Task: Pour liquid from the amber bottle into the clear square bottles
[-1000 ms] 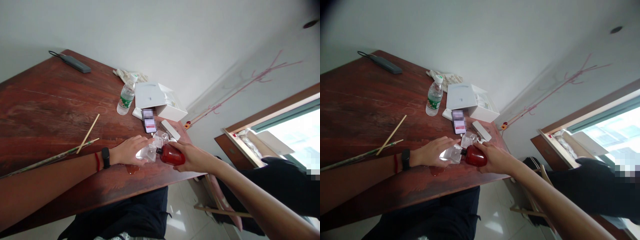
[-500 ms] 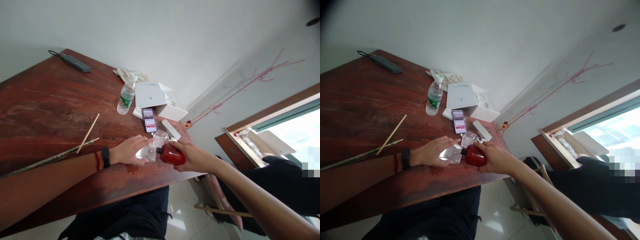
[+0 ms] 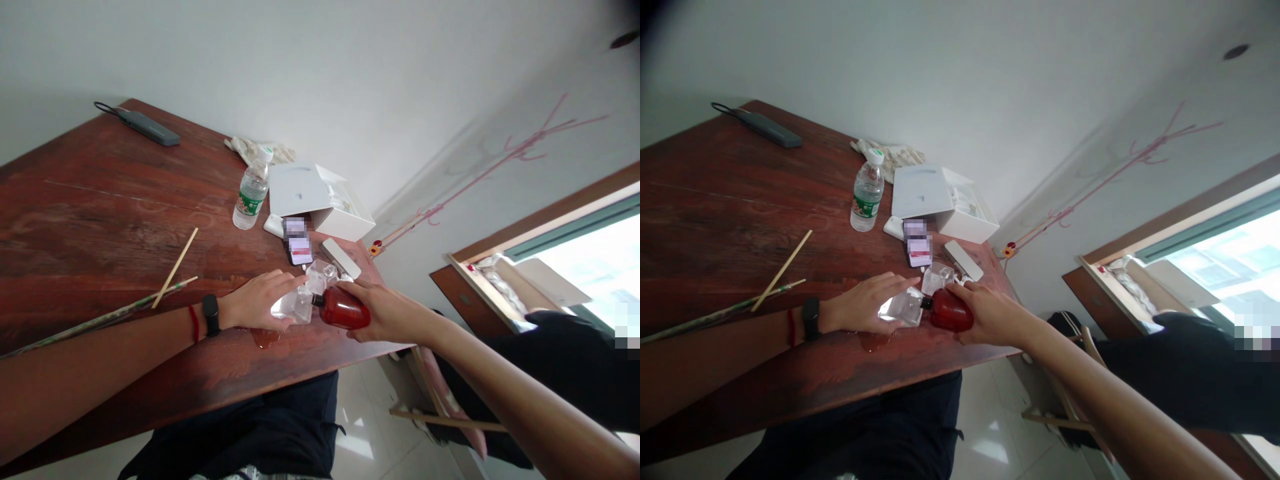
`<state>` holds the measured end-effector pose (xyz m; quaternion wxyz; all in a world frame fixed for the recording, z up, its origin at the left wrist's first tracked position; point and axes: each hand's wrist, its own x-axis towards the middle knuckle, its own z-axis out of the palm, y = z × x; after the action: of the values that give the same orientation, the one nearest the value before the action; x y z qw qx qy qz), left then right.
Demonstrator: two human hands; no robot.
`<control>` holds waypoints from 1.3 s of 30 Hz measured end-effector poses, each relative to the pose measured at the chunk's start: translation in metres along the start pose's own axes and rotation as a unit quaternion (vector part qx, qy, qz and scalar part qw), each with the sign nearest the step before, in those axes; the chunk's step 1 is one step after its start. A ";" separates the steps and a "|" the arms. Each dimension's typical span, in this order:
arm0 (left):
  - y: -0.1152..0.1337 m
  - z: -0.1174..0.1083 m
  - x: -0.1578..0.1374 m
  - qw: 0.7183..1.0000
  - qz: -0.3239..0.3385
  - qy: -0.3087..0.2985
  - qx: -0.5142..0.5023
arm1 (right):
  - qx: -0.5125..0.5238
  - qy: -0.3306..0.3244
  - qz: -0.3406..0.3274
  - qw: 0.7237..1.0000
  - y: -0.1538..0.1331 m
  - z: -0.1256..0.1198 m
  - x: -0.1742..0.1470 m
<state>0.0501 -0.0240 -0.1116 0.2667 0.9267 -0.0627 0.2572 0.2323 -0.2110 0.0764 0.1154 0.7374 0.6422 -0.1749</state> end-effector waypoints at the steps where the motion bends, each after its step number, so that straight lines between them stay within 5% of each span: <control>1: 0.000 0.000 0.000 1.000 -0.001 0.000 0.000 | -0.001 -0.001 0.001 1.000 0.000 0.000 0.000; 39: -0.001 0.003 -0.002 1.000 0.002 0.011 0.005 | -0.016 -0.019 0.026 0.999 -0.003 -0.004 0.001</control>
<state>0.0503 -0.0248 -0.1148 0.2626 0.9249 -0.0600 0.2683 0.2301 -0.2081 0.0800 0.1438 0.7484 0.6232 -0.1756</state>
